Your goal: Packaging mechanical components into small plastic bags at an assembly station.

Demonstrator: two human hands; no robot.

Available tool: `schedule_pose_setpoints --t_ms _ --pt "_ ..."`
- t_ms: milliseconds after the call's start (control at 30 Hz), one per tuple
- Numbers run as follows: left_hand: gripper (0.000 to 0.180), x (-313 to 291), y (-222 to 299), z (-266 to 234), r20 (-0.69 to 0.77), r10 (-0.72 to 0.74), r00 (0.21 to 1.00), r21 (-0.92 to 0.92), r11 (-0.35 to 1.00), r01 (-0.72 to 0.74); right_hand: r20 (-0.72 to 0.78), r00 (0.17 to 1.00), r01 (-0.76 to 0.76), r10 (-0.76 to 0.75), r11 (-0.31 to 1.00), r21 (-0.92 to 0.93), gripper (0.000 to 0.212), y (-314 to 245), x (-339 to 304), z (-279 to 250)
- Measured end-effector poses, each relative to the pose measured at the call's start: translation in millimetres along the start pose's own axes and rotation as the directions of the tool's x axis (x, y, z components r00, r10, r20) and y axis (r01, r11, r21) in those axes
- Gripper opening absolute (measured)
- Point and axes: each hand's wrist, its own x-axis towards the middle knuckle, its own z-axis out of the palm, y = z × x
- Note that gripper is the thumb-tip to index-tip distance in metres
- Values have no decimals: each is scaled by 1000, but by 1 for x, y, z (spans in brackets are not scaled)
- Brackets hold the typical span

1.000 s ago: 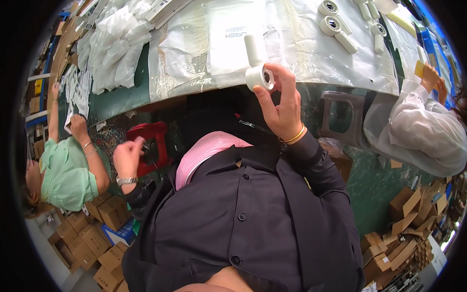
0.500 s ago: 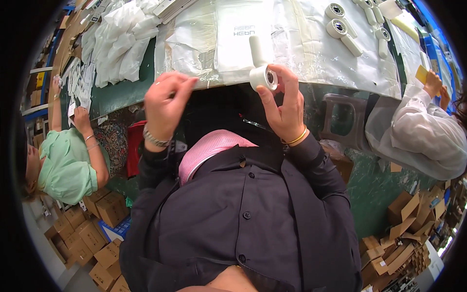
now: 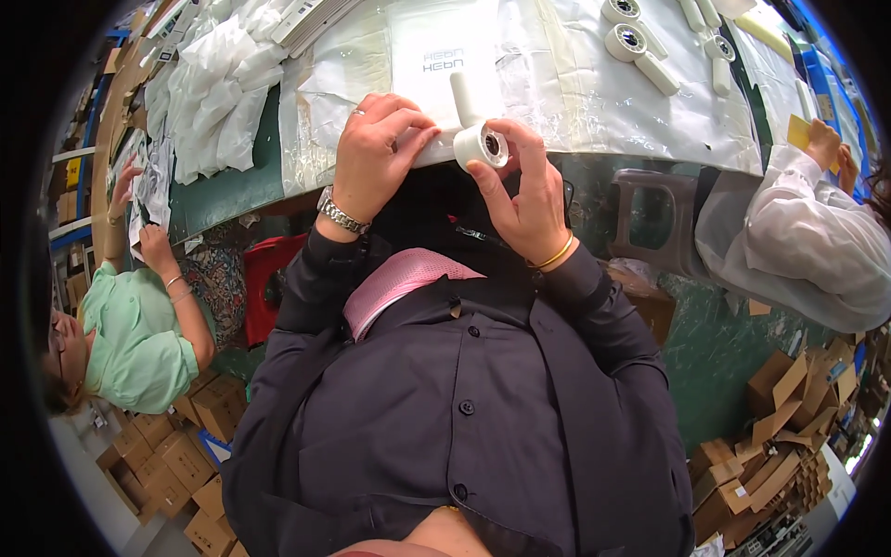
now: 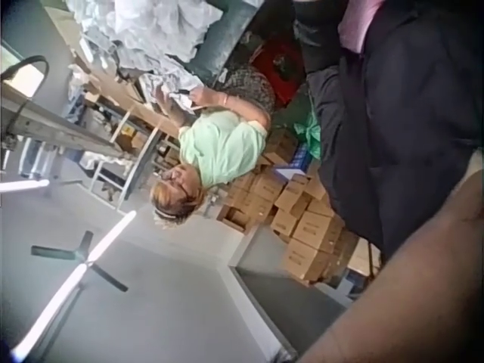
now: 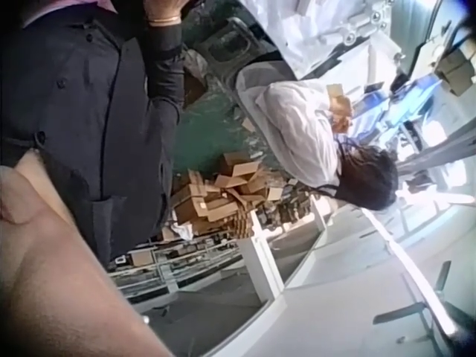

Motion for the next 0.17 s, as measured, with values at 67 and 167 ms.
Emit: schedule_pose_setpoints --t_ms 67,167 --pt "15 -1 -3 3 7 -11 1000 -9 1000 11 6 1000 -2 2 1000 -6 47 0 0 -1" --pt "9 -1 0 7 31 -175 984 -32 984 176 30 999 41 -40 998 -46 49 0 0 -3"
